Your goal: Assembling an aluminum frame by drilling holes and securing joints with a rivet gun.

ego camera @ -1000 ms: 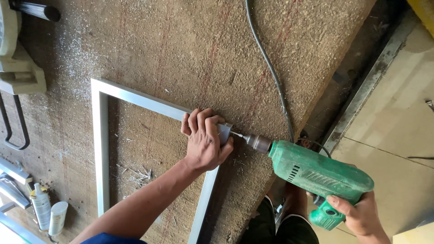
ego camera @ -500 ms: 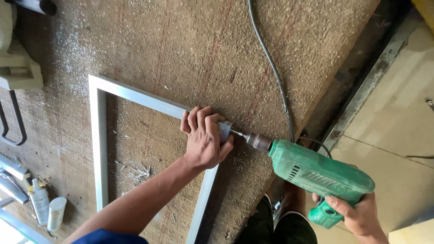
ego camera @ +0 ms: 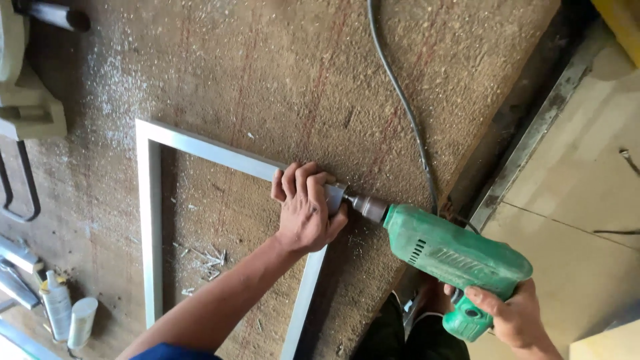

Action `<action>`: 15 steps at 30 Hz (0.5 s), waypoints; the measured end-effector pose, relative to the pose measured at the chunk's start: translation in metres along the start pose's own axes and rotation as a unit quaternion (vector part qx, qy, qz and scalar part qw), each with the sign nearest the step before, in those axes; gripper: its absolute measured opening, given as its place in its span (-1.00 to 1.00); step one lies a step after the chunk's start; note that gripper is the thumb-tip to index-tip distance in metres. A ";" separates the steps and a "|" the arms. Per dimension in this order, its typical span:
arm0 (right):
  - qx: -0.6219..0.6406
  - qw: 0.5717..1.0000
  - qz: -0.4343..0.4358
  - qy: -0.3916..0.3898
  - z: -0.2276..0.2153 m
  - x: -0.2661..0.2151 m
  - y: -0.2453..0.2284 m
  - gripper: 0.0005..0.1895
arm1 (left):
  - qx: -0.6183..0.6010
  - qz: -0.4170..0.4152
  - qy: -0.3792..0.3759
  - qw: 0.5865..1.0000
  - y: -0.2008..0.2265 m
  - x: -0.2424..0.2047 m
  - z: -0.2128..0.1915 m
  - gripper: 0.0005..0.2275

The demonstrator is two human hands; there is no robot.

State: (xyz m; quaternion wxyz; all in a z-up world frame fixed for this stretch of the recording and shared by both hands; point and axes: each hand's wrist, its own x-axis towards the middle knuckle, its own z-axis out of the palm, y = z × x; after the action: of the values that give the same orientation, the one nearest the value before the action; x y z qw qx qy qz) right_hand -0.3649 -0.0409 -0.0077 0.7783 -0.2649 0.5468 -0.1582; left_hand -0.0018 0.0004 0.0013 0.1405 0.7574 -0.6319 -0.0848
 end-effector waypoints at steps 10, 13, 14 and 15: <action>0.071 0.991 -0.074 -0.081 -0.042 -0.013 -0.010 -0.30 | -0.055 -0.027 -0.046 0.997 -0.002 -0.003 -0.007 -0.54; 0.146 0.989 -0.025 -0.013 -0.053 -0.008 -0.031 -0.17 | -0.050 -0.036 -0.045 0.997 0.004 -0.010 -0.013 -0.53; 0.149 0.989 -0.020 -0.007 -0.022 0.009 -0.056 -0.19 | -0.049 -0.038 -0.047 0.997 0.003 -0.008 -0.016 -0.53; 0.151 0.988 -0.014 -0.001 0.009 0.023 -0.083 -0.20 | -0.049 -0.039 -0.048 0.997 0.003 -0.004 -0.018 -0.53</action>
State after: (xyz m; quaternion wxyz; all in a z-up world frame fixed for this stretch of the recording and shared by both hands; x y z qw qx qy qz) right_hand -0.3446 -0.1180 0.0252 0.8076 -0.1523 0.5121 -0.2499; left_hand -0.0001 0.0059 0.0193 0.1433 0.7687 -0.6032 -0.1573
